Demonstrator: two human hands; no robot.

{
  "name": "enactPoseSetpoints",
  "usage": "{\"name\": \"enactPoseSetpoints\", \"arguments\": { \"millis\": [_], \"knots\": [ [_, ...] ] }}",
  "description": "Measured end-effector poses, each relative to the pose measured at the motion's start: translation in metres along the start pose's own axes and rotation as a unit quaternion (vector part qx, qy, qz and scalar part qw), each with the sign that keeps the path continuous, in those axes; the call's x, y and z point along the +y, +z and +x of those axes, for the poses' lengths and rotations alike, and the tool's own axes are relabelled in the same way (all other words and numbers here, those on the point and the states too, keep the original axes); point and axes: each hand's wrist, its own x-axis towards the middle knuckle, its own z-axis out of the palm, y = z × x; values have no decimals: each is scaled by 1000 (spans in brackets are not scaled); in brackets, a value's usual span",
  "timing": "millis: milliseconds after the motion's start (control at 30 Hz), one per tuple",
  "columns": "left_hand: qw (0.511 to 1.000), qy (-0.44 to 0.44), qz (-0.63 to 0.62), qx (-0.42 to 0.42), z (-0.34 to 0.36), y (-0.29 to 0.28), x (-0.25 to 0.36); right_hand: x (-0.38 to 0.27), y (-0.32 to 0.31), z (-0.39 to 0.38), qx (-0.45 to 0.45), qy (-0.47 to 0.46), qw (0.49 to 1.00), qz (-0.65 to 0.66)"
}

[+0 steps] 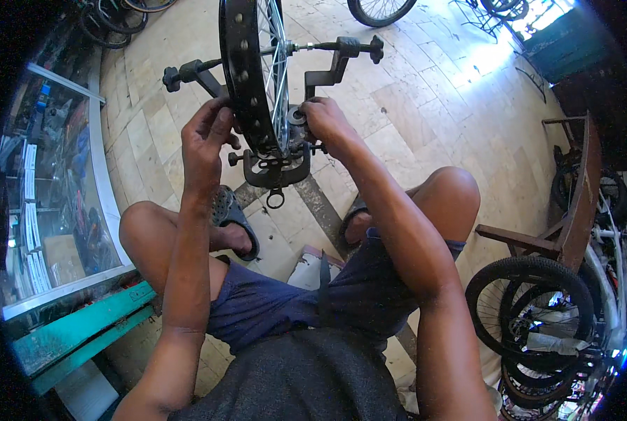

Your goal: The person trues a bicycle wheel mounted on a truing stand by rotating the wheel and tightening the spoke nipples using a spoke wrench.

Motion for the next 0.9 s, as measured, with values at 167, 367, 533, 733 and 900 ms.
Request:
{"name": "enactPoseSetpoints", "arguments": {
  "millis": [167, 367, 533, 733, 900],
  "knots": [
    [995, 95, 31, 17, -5, 2, 4, 2, 4, 6, 23, 36, 999, 17],
    [991, 122, 58, 16, -7, 3, 3, 12, -1, 12, 15, 33, 999, 32],
    [990, 119, 71, 22, -9, 4, 5, 12, 2, 14, 22, 46, 997, 54],
    [986, 135, 98, 22, -9, 5, 3, 9, 2, 13, 24, 70, 996, 52],
    [986, 131, 97, 26, -10, 8, 5, 11, -1, 12, 11, 65, 997, 36]
  ]
}}
